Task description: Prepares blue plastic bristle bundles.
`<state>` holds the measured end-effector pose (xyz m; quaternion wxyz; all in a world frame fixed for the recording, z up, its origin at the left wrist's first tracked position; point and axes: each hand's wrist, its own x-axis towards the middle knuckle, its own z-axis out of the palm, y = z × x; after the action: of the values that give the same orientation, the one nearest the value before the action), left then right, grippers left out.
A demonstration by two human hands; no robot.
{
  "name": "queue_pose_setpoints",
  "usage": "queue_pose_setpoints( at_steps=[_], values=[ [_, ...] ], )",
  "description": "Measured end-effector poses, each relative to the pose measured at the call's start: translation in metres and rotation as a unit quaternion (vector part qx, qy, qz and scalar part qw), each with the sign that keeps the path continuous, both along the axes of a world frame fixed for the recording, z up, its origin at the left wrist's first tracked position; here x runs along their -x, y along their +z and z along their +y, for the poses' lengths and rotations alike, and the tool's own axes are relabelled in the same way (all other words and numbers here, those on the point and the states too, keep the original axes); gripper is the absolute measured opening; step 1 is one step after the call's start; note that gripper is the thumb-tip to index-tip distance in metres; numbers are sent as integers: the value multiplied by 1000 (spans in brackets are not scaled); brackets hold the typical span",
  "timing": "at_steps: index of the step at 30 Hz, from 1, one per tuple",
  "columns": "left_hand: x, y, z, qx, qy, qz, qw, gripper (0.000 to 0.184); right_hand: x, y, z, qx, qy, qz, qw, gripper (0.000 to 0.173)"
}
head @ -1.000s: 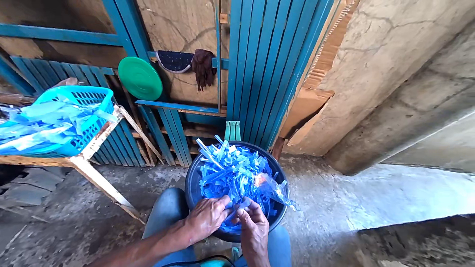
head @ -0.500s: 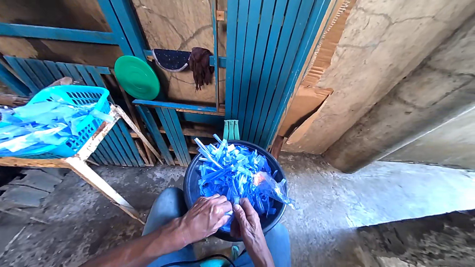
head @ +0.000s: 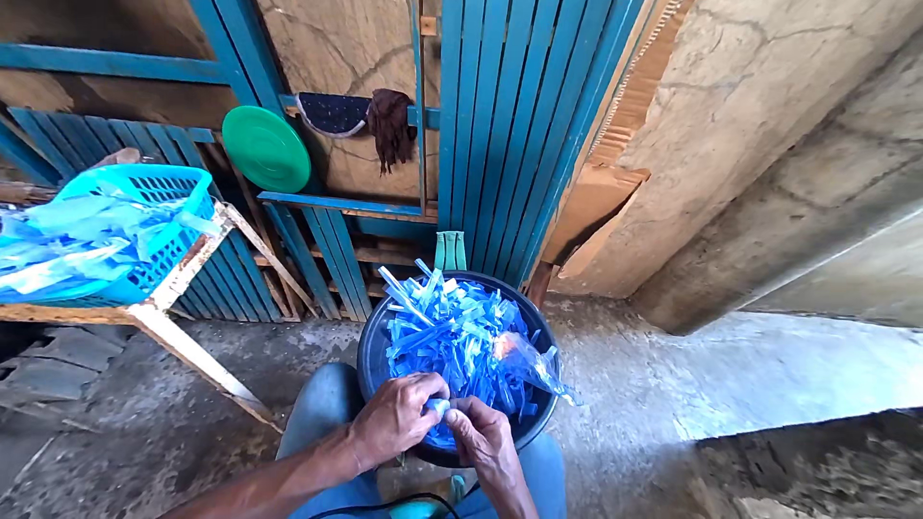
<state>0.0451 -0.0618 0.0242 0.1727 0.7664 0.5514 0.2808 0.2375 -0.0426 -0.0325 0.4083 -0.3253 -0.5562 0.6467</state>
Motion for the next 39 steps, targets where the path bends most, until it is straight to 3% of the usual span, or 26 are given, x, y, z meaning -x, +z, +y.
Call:
queue_pose_setpoints(
  at_steps=[3,6,9,11,15,24,28,33,39],
  values=[
    [3,12,5,167,43,-66,983,17,-3,-1,2,-6,19,15,1000,13],
    [9,9,12,242,27,-109,964,18,-3,-4,2,49,85,174,980,13],
    [10,-2,10,200,-41,-180,962,26,1,-2,-2,129,120,280,944,16],
    [10,-9,9,101,-93,-190,972,38,2,0,-5,172,112,293,934,18],
    [16,-12,12,-45,-187,-179,965,25,6,0,-7,226,104,298,922,21],
    [12,-8,14,-157,-164,-181,957,15,14,-1,-8,173,168,320,916,33],
    [6,-7,13,-141,-138,-211,957,18,18,5,-9,149,126,334,922,22],
    [2,-1,12,-81,-112,-314,939,17,17,5,-9,108,114,260,953,7],
    [-5,7,12,-1,-90,-465,881,19,14,1,-4,100,137,252,953,7]
  ],
)
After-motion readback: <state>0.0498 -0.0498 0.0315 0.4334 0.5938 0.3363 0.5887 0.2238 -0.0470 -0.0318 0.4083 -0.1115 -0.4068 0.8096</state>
